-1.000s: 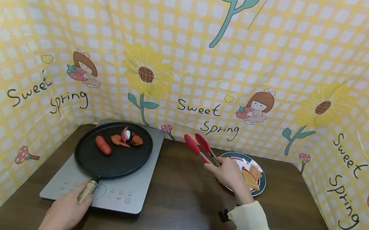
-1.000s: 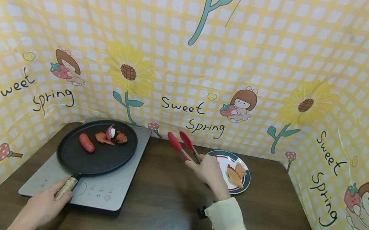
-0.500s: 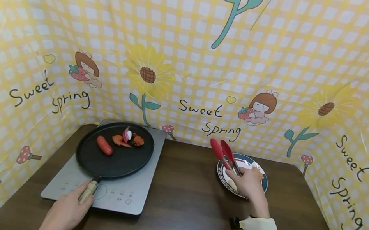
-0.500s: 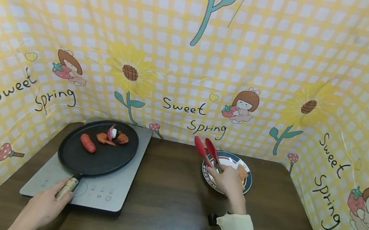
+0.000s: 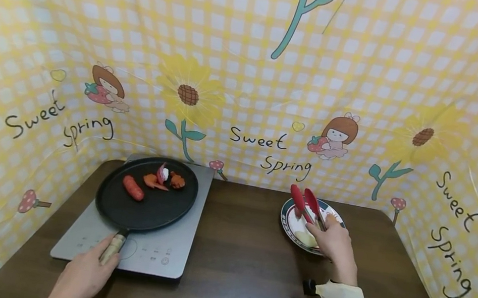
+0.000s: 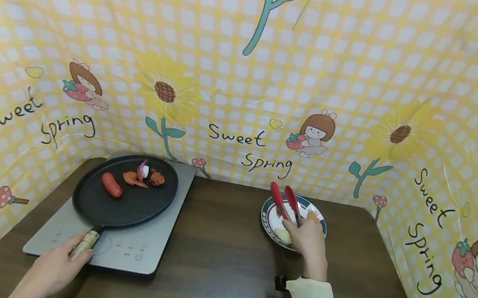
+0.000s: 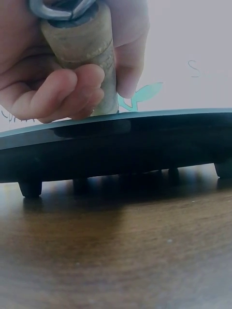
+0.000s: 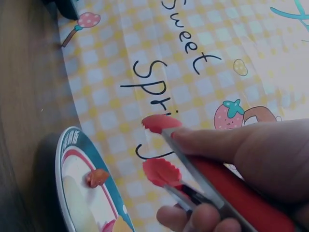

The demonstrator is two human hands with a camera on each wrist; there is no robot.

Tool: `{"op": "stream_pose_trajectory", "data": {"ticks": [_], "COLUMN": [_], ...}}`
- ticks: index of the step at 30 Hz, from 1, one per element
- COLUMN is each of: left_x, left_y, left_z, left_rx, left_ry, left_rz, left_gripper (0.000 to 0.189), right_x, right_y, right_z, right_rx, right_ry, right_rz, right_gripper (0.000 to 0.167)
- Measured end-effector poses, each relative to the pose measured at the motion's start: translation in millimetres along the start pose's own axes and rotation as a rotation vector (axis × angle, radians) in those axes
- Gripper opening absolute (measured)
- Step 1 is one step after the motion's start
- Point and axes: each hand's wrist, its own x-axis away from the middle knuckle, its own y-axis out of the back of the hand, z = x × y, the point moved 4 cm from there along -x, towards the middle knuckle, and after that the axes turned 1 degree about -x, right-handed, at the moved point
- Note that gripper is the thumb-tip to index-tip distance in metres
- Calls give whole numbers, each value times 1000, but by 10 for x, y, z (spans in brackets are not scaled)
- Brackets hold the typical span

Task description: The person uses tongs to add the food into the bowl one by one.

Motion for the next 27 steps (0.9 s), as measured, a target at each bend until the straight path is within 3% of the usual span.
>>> {"op": "stream_pose_trajectory", "data": {"ticks": [6, 16, 27], "left_x": [-9, -15, -12], "left_y": [5, 1, 1], "left_z": [16, 12, 20], "left_rx": [-1, 3, 1], "left_ry": [-2, 10, -3], "left_rz": [-1, -13, -38], "left_gripper": [74, 72, 71], "right_x": [-38, -29, -38], "right_y": [-63, -215, -279], "right_z": [12, -37, -70], "right_rx": [75, 162, 159], "right_ry": [-6, -26, -111], "right_rz": [42, 58, 53], "right_gripper": [67, 64, 61]}}
